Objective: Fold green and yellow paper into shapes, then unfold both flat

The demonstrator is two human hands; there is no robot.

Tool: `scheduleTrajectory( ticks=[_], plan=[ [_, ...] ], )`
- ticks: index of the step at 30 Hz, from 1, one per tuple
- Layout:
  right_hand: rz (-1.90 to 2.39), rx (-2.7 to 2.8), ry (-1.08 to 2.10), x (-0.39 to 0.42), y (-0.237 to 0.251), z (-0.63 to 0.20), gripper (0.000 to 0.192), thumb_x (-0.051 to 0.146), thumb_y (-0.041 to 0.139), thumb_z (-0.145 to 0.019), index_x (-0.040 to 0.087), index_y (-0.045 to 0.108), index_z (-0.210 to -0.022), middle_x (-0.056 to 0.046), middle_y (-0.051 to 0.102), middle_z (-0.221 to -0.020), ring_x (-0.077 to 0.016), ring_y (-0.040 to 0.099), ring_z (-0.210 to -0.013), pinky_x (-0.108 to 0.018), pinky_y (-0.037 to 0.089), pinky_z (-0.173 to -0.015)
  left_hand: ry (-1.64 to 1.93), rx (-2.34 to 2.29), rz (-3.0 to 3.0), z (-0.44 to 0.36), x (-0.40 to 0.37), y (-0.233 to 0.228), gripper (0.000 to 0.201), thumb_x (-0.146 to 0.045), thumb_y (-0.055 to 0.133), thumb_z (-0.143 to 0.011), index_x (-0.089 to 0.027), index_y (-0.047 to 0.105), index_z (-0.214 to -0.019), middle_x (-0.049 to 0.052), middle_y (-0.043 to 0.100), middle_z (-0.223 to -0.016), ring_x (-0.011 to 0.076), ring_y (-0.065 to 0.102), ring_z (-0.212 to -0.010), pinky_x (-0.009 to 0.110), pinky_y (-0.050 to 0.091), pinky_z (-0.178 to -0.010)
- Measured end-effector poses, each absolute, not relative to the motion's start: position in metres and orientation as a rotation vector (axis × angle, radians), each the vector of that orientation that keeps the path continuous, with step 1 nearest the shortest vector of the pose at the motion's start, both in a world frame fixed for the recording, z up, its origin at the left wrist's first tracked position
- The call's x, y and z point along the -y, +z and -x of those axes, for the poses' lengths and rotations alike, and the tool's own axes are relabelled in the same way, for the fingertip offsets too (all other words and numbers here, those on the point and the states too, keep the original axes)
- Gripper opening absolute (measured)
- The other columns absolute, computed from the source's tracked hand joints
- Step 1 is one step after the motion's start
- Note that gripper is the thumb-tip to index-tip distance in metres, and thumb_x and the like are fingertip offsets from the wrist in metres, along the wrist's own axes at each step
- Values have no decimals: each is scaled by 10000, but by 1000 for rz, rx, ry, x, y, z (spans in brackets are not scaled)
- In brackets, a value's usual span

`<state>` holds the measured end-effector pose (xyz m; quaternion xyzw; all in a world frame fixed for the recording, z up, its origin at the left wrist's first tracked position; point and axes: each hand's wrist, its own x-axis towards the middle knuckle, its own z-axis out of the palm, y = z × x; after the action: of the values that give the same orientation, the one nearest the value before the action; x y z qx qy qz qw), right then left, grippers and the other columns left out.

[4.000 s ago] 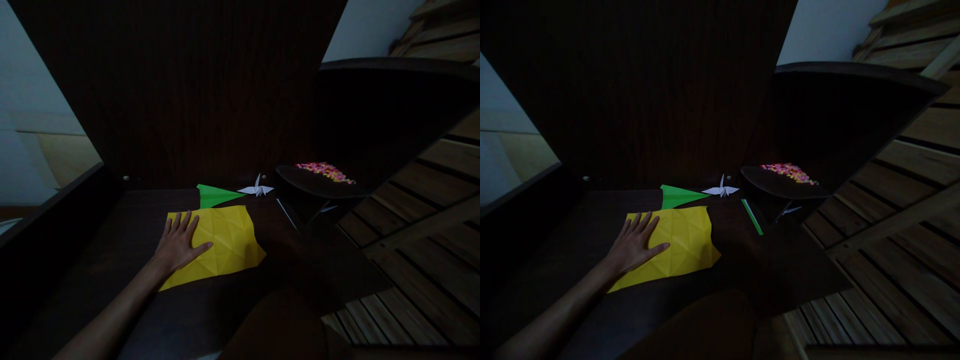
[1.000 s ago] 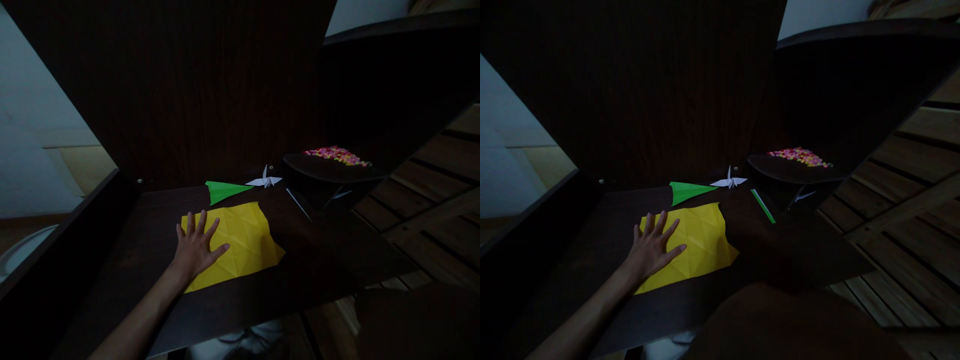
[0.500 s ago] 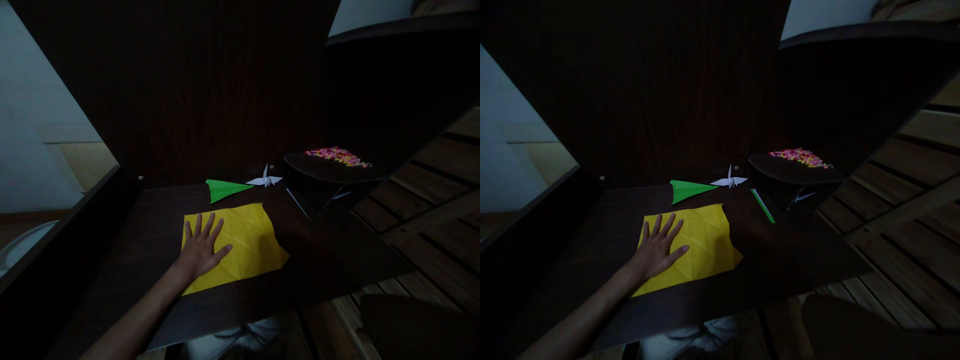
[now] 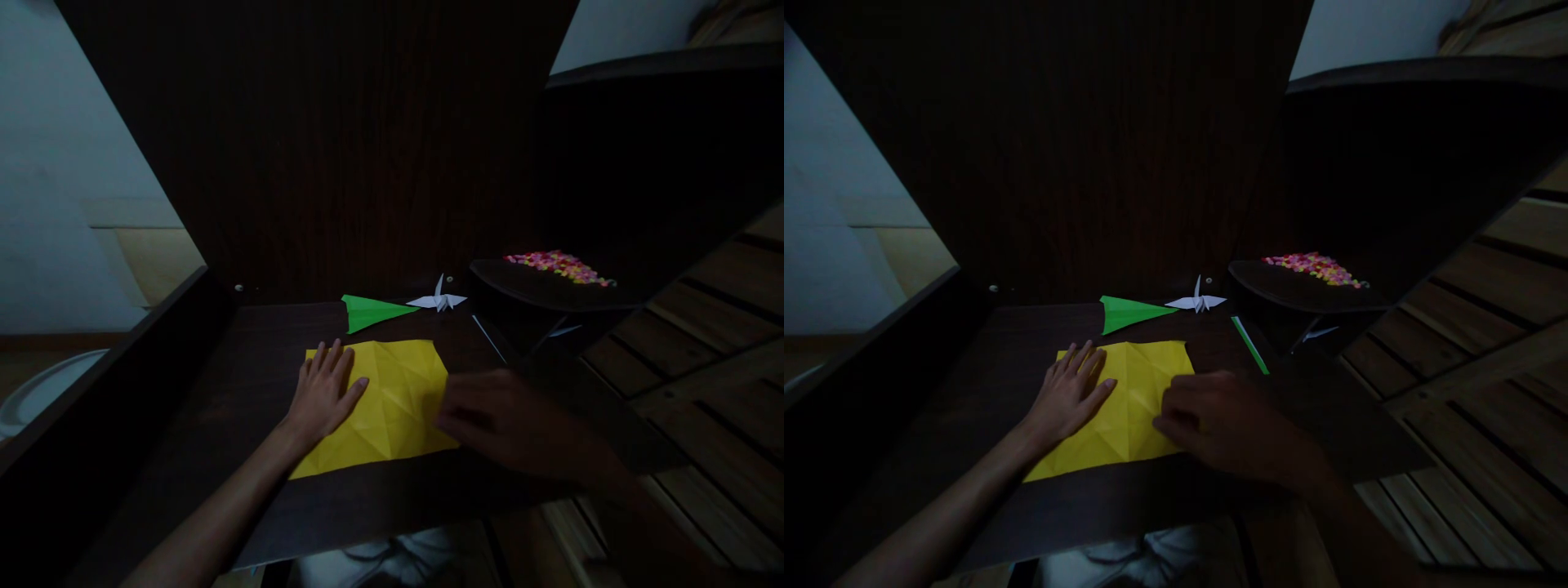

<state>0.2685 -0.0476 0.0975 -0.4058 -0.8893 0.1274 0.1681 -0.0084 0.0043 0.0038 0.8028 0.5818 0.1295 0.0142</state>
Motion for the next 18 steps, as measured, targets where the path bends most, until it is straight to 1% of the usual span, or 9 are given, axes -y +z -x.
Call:
scheduleTrajectory(
  ticks=[2,5,7,9,10,12,14,16,18],
  plan=[
    [1181,2509,338,27,87,-264,205,299,494,-984,203,635,-871,-28,643,-884,-176,613,-831,-326,492,-779,458,-1840,-2481,13,-9,3,651,-564,355,-966,-129,446,-1443,163,330,-1573,392,224,-1461,549,318,-1115],
    [1262,2410,258,-11,61,-264,114,218,539,-914,197,633,-975,-72,627,-1019,-223,570,-996,-371,460,-897,510,-1908,-2415,20,-14,3,676,-555,379,-954,-92,433,-1444,177,323,-1574,404,204,-1464,536,287,-1138],
    [1351,2263,239,-34,44,-270,195,191,577,-859,184,638,-1044,-99,619,-1089,-256,542,-1057,-418,430,-959,550,-1969,-2328,25,-19,3,707,-563,370,-952,-64,410,-1451,193,327,-1568,403,218,-1459,532,277,-1141],
    [1424,2064,407,-52,32,-277,257,185,638,-794,191,658,-1050,-97,624,-1095,-264,546,-1070,-430,420,-975,581,-2018,-2239,32,-25,4,709,-556,366,-952,-50,405,-1448,202,369,-1544,390,279,-1439,517,293,-1131],
    [1453,1942,558,-59,27,-280,260,170,670,-752,190,676,-1011,-90,637,-1066,-252,568,-1020,-412,432,-953,592,-2042,-2202,35,-28,4,695,-542,371,-951,-48,418,-1437,204,407,-1521,381,327,-1418,505,310,-1121],
    [1473,1873,665,-70,20,-283,231,177,684,-729,178,695,-960,-79,667,-980,-215,609,-852,-370,482,-835,597,-2054,-2179,42,-35,6,669,-520,390,-945,-44,451,-1411,208,503,-1444,370,439,-1338,481,365,-1077],
    [1478,1816,762,-76,15,-283,139,198,674,-736,173,709,-868,-55,683,-836,-194,617,-744,-330,495,-736,590,-2052,-2177,47,-39,7,644,-519,405,-937,-60,494,-1380,202,574,-1369,370,508,-1258,487,402,-1028],
    [1470,1738,858,-81,10,-282,83,216,647,-754,172,704,-794,-43,686,-761,-189,630,-720,-308,497,-691,579,-2043,-2184,50,-41,8,623,-523,410,-934,-84,517,-1364,190,603,-1332,370,522,-1227,502,413,-1001],
    [1457,1644,948,-84,8,-282,68,210,631,-752,170,686,-757,-42,695,-762,-186,647,-739,-296,503,-687,567,-2026,-2203,51,-41,9,613,-519,413,-933,-98,515,-1368,182,605,-1330,368,510,-1231,508,410,-993]
  ],
)
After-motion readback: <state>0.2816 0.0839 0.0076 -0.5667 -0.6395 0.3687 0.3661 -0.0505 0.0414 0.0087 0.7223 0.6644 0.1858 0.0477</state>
